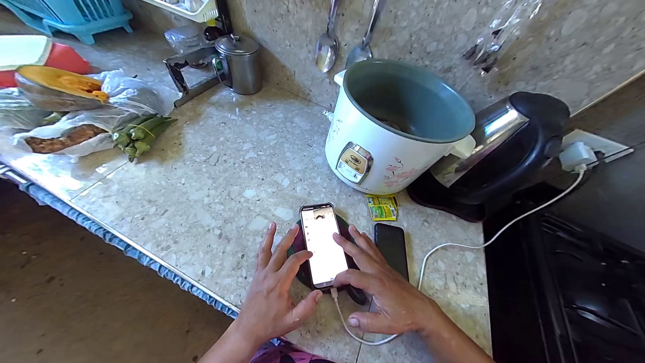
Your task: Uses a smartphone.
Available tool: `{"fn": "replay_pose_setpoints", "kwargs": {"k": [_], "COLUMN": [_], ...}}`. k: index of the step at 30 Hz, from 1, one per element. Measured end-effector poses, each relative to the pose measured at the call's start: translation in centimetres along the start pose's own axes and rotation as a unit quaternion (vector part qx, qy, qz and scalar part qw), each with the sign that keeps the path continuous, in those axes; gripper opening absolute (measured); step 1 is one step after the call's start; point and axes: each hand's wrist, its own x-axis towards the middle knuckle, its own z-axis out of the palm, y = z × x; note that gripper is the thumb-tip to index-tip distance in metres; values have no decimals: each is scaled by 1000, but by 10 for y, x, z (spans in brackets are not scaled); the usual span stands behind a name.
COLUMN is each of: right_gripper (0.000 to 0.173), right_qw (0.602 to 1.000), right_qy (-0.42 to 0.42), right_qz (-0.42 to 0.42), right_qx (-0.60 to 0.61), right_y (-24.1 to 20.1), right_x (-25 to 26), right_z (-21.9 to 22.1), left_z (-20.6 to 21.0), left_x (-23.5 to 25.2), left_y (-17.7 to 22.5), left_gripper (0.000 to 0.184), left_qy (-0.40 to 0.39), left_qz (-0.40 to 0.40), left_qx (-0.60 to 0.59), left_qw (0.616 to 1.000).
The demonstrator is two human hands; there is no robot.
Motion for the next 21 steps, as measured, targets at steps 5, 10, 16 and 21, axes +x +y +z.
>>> {"fn": "replay_pose_setpoints", "kwargs": {"k": [5,10,16,21], "right_gripper": [74,82,82,81], "right_qw": [991,984,980,981], "right_qy": [79,85,68,83], "right_qz": [65,103,122,117], "right_qx": [-88,-120,-140,-128], "right_y": [1,4,9,15], "right_x": [7,11,22,27], "right_z": [-5,-10,-17,-13], "left_z": [0,0,1,0], "left_x": [1,2,2,2], "left_y": [2,1,2,2], "left_gripper": [54,53,53,53], "left_qy": [12,15,17,17], "left_qz": [-10,-16,-20,-24], "left_qx": [12,18,20,16], "left_qw": [1000,1000,999,999]}}
